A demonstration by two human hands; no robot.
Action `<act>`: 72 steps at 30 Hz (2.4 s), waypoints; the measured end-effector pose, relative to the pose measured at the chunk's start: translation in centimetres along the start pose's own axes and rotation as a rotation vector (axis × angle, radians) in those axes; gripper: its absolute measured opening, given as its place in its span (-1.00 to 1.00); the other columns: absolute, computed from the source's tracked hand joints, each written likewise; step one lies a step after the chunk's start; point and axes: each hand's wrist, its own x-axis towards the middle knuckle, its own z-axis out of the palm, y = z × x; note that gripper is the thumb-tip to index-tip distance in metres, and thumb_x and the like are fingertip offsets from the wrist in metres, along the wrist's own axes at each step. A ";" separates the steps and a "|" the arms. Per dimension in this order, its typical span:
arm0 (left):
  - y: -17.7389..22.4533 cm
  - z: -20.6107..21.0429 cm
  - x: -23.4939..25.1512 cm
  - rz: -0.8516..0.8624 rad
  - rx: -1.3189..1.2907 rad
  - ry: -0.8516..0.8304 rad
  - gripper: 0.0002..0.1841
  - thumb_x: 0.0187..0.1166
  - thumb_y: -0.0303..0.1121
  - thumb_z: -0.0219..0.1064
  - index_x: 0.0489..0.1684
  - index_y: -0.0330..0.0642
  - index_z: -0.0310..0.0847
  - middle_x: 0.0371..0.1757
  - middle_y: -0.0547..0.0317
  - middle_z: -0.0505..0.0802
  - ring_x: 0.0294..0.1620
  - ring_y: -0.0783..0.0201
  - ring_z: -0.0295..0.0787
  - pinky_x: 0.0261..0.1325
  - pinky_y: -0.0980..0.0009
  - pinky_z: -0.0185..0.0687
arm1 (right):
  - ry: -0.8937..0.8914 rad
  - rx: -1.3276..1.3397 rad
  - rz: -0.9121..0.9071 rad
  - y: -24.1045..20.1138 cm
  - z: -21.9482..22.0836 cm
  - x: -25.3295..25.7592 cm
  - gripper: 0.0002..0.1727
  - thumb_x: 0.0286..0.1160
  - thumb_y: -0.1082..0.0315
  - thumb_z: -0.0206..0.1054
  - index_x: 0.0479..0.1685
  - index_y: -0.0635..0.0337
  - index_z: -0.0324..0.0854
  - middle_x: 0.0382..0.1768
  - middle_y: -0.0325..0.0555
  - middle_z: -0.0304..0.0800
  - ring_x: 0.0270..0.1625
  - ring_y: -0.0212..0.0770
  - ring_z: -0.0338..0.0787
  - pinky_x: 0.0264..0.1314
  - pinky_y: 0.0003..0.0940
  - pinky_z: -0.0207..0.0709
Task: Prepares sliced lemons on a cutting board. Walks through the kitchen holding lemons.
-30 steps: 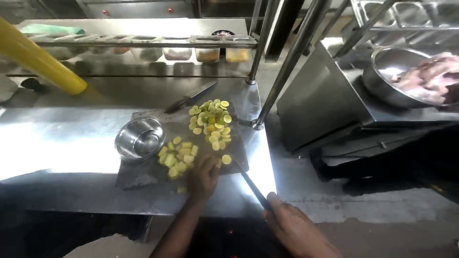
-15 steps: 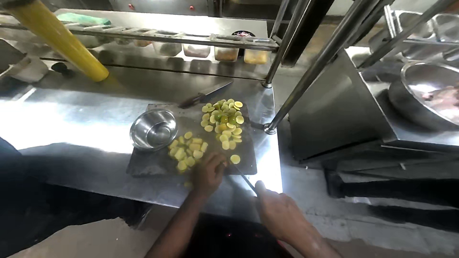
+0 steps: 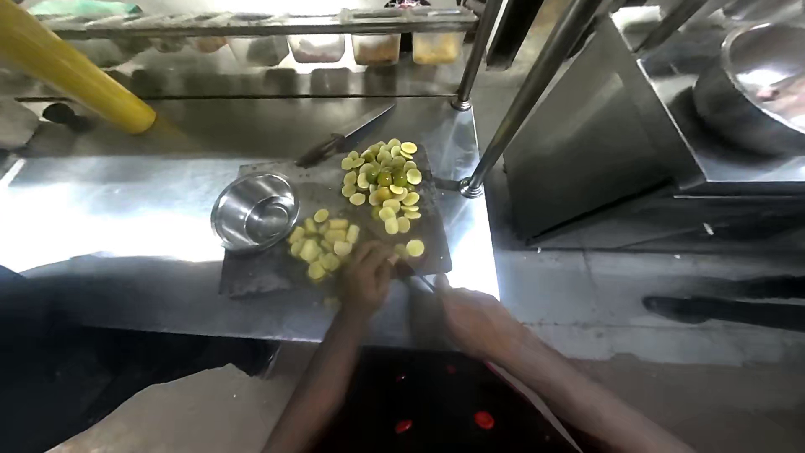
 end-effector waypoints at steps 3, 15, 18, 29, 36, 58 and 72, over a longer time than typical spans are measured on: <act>-0.3 0.2 0.2 0.003 -0.033 0.018 -0.80 0.66 -0.30 0.29 -0.07 -0.15 0.83 0.07 0.12 0.82 0.04 0.34 0.80 0.11 0.35 0.80 | -0.049 0.000 0.067 3.2 2.9 -3.4 -0.59 0.81 0.09 -0.03 0.43 0.13 0.28 -0.13 0.21 0.79 -0.01 0.32 0.87 -0.03 0.26 0.70; 0.3 0.6 -0.1 -0.067 -0.073 0.033 -0.80 0.60 -0.21 0.38 -0.04 -0.08 0.83 0.13 0.17 0.78 -0.09 0.42 0.79 -0.06 0.45 0.83 | 0.086 0.292 -0.058 6.3 5.3 -4.8 -0.60 0.77 -0.03 0.05 0.28 0.07 0.39 -0.33 0.07 0.72 -0.19 0.20 0.83 -0.12 0.20 0.66; 0.3 0.4 0.0 -0.085 -0.116 0.032 -0.84 0.59 -0.33 0.37 -0.07 -0.12 0.84 0.05 0.20 0.82 -0.07 0.42 0.80 -0.02 0.44 0.82 | 0.121 0.256 -0.058 5.5 4.5 -4.5 -0.62 0.78 -0.01 0.02 0.26 0.07 0.39 -0.32 0.06 0.72 -0.17 0.19 0.83 -0.11 0.17 0.66; -0.7 0.1 -0.1 -0.007 -0.055 -0.001 -0.88 0.52 -0.42 0.38 -0.11 -0.16 0.81 0.00 0.19 0.87 -0.04 0.39 0.84 0.06 0.39 0.84 | 0.148 0.031 -0.067 2.0 2.0 -3.2 -0.62 0.83 0.08 -0.06 0.33 0.14 0.36 -0.21 0.14 0.78 -0.10 0.26 0.87 -0.09 0.17 0.70; -0.9 0.3 -0.5 0.072 0.021 0.050 -0.85 0.50 -0.44 0.35 -0.16 -0.25 0.83 -0.02 0.06 0.90 0.01 0.30 0.87 0.14 0.35 0.82 | 0.088 0.115 -0.103 -2.0 -2.0 0.7 -0.61 0.80 0.21 0.04 0.47 0.17 0.26 -0.04 0.19 0.77 0.06 0.25 0.85 0.06 0.21 0.68; 3.6 -6.7 5.4 -0.433 0.498 -0.308 -0.78 0.64 -0.28 0.36 0.12 -0.11 0.76 0.14 0.00 0.82 0.08 0.02 0.81 0.16 -0.05 0.73 | 0.036 0.314 -0.072 8.2 7.7 -6.3 -0.54 0.74 -0.04 0.13 0.34 0.11 0.40 -0.26 0.19 0.77 -0.09 0.31 0.84 -0.07 0.28 0.66; 5.9 -0.6 6.0 -0.303 0.432 -0.607 -0.71 0.61 -0.17 0.32 0.15 -0.01 0.81 -0.02 0.13 0.88 -0.02 0.14 0.84 0.13 0.06 0.74 | 0.217 0.420 -0.051 9.5 9.2 -6.3 -0.54 0.67 -0.08 0.14 0.26 0.08 0.44 -0.38 0.08 0.74 -0.24 0.23 0.84 -0.20 0.23 0.65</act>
